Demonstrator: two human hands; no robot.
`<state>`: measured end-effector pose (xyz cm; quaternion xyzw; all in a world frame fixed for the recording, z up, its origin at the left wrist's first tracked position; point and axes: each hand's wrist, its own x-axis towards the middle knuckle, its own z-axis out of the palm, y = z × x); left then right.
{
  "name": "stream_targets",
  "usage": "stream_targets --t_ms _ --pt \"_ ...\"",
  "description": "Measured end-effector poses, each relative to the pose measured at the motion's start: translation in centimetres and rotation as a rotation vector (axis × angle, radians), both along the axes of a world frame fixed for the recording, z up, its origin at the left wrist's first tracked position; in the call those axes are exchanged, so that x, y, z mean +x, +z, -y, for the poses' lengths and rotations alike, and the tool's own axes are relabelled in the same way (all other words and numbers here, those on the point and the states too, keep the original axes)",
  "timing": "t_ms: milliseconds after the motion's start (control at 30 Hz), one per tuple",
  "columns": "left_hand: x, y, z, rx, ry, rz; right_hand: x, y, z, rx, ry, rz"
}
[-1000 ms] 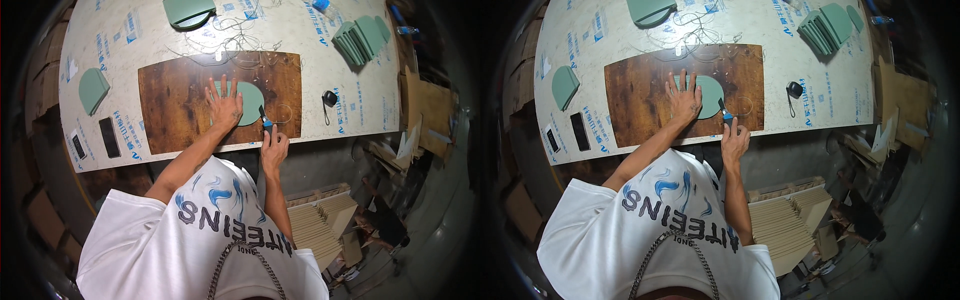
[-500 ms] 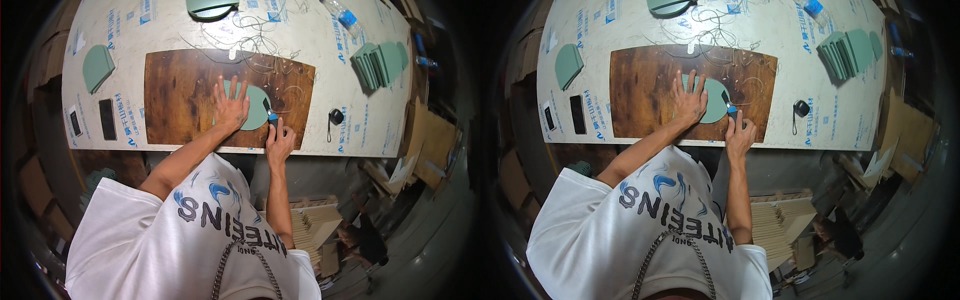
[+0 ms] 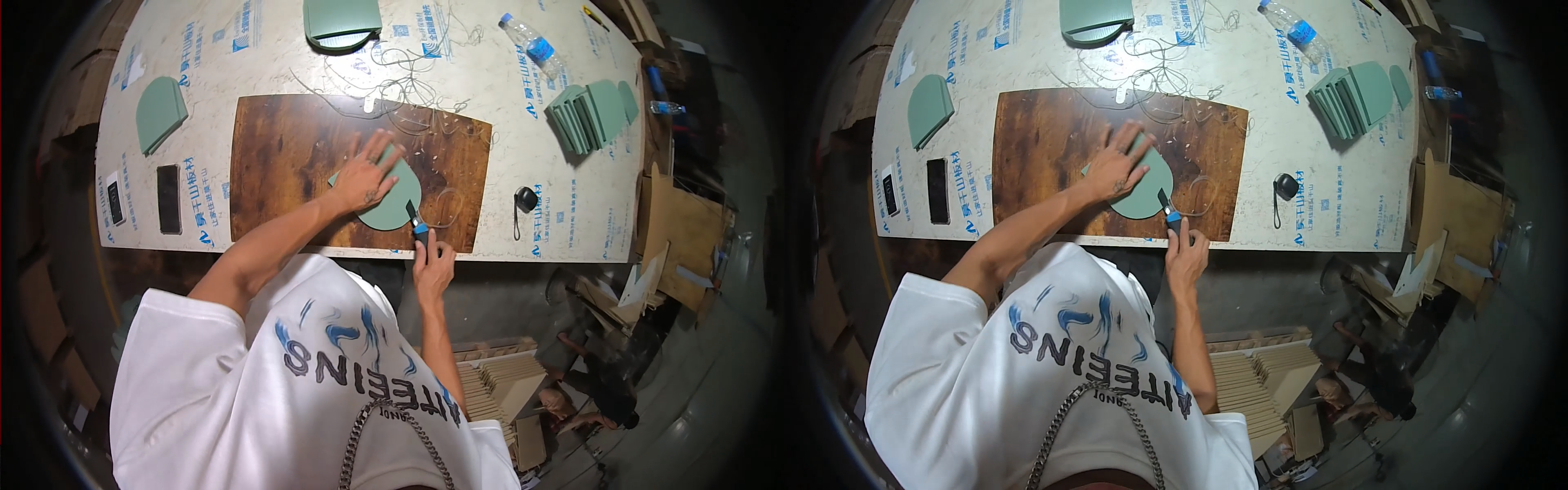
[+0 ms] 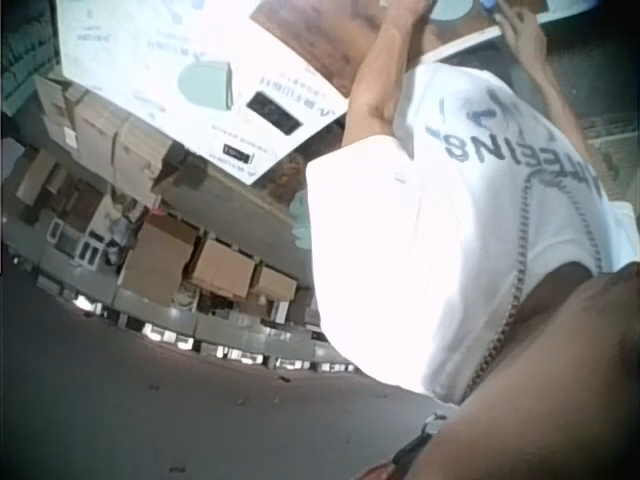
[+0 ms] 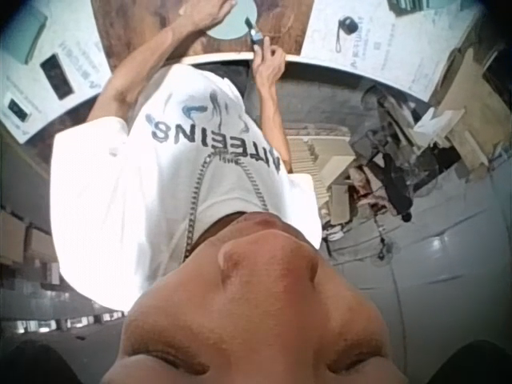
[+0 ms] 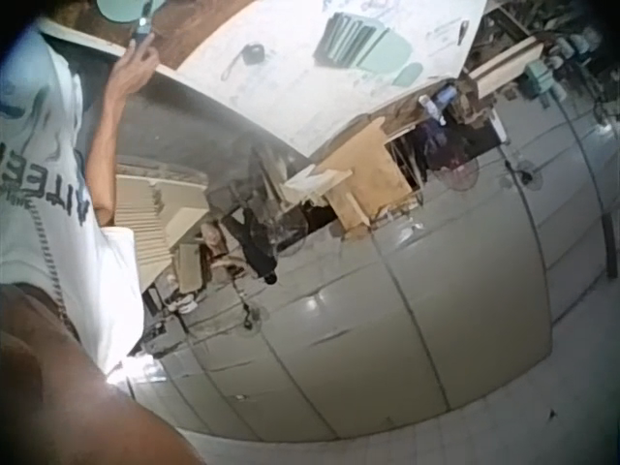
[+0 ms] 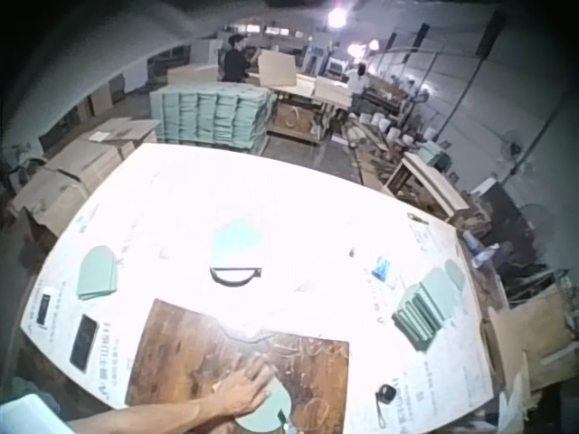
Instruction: The person uses a utility knife to trim the edges of light green foam pieces on a wooden workbench. They repeatedly cut along the curved edges, remove the excess strips, and inspect the pieces before stacking them with others.
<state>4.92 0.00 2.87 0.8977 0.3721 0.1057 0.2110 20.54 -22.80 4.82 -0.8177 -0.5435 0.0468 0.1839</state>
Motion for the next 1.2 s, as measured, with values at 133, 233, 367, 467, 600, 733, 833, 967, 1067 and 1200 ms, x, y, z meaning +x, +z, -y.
stream_targets --t_ms 133,233,367,467,600,733,833,967,1067,1200 --pt "0.8 -0.8 2.8 -0.108 0.432 -0.045 -2.6 -0.1 -0.6 0.026 -0.142 0.019" --pt "0.9 -1.0 3.3 -0.081 0.454 0.0 -2.8 -0.5 -1.1 0.015 -0.18 0.023" --pt "1.1 -1.2 3.2 0.018 0.462 0.021 -2.1 -0.7 -1.3 -0.02 -0.169 0.053" --pt "1.1 -1.6 3.2 0.072 0.474 0.035 -1.5 -0.9 -1.6 -0.002 -0.137 0.064" --pt "1.0 -1.6 3.2 0.069 0.475 -0.002 -0.5 -1.3 -2.4 -0.008 -0.096 0.068" --pt "1.0 -1.6 3.1 0.077 0.474 -0.025 1.0 -1.4 -4.7 0.046 -0.027 0.05" --pt "1.1 -1.6 3.2 0.09 0.471 -0.035 2.7 -1.1 -6.1 0.012 0.039 0.025" --pt "1.1 -1.5 3.2 0.019 0.468 -0.042 5.6 -0.3 -7.6 -0.009 0.191 -0.035" --pt "0.8 -1.3 2.4 0.028 0.373 -0.02 6.8 0.7 -8.2 -0.021 0.281 -0.021" --pt "-0.2 -1.5 -0.4 0.075 0.127 0.008 3.9 -0.1 -4.3 0.017 0.215 -0.023"
